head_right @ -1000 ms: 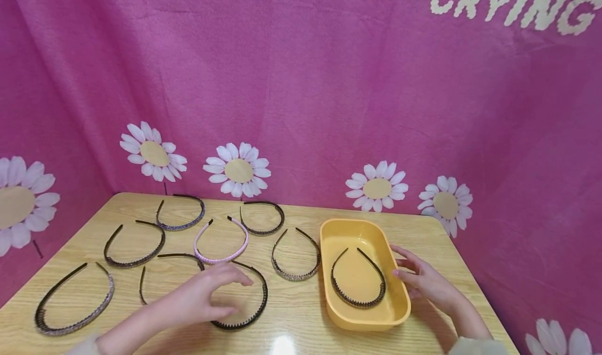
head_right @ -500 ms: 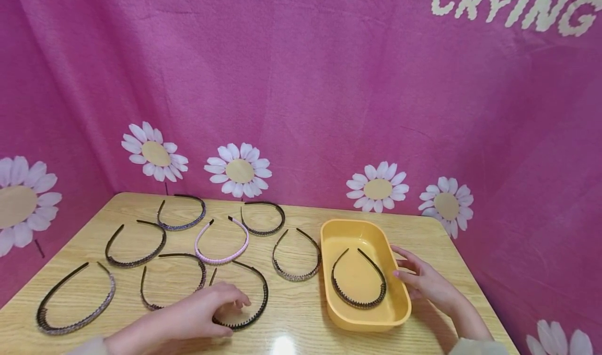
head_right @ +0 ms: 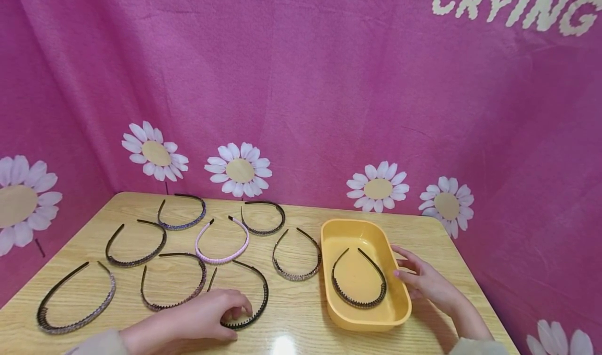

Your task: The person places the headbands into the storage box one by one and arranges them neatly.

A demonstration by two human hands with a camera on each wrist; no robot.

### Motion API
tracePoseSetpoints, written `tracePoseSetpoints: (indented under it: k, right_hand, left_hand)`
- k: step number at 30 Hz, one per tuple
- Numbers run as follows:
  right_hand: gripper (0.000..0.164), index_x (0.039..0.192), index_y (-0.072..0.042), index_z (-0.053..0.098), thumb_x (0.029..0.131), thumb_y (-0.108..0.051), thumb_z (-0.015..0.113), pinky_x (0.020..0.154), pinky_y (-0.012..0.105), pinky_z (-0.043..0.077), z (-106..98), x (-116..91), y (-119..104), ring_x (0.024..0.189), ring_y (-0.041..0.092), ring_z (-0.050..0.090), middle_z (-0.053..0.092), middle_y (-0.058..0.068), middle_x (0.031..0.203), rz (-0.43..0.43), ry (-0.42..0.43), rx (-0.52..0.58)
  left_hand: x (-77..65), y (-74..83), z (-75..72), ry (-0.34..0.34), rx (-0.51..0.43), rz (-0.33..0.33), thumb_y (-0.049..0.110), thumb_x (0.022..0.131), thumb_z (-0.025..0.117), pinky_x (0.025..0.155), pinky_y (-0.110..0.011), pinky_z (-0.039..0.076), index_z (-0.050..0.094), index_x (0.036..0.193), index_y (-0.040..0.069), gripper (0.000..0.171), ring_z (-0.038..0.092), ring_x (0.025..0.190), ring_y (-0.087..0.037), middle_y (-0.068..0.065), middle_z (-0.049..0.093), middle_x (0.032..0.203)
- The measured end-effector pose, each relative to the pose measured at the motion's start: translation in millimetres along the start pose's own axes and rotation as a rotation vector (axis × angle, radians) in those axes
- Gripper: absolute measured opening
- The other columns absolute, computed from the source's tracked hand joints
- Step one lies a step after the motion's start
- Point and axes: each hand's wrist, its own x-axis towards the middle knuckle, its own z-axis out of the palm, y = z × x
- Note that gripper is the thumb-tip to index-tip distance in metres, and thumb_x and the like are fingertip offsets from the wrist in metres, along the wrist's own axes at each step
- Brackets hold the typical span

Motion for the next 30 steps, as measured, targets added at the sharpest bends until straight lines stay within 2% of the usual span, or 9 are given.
tracePoseSetpoints:
  k: [11, 23, 30]
  right_hand:
    - [0.065, 0.151, -0.012, 0.009, 0.099, -0.019, 0.047, 0.077, 0.044, 0.055, 0, 1, -1, 0.105, 0.02, 0.059, 0.019, 0.033, 0.144, -0.003, 0.005, -0.001]
    - [0.065, 0.151, -0.011, 0.008, 0.099, -0.019, 0.047, 0.076, 0.044, 0.055, 0, 0, -1, 0.105, 0.021, 0.06, 0.02, 0.033, 0.143, -0.005, 0.0, 0.001]
    - [0.065, 0.151, -0.011, 0.01, 0.099, -0.019, 0.047, 0.076, 0.042, 0.055, 0, 0, -1, 0.104, 0.018, 0.059, 0.021, 0.033, 0.143, 0.007, 0.016, -0.024]
  left_hand:
    - [2.2, 3.8, -2.0, -0.02, 0.003, -0.037, 0.014, 0.073, 0.076, 0.063, -0.013, 0.04, 0.067, 0.094, 0.018, 0.024, 0.044, 0.066, 0.005, 0.017, 0.051, 0.073]
    - [1.4, 6.8, -10.1, -0.009, 0.028, 0.003, 0.012, 0.073, 0.074, 0.063, -0.012, 0.04, 0.068, 0.09, 0.019, 0.019, 0.045, 0.064, 0.006, 0.017, 0.052, 0.07]
    - [-0.7, 11.9, -17.8, -0.016, -0.018, 0.011, 0.009, 0.074, 0.072, 0.061, -0.011, 0.041, 0.068, 0.094, 0.017, 0.022, 0.047, 0.063, 0.006, 0.016, 0.053, 0.071]
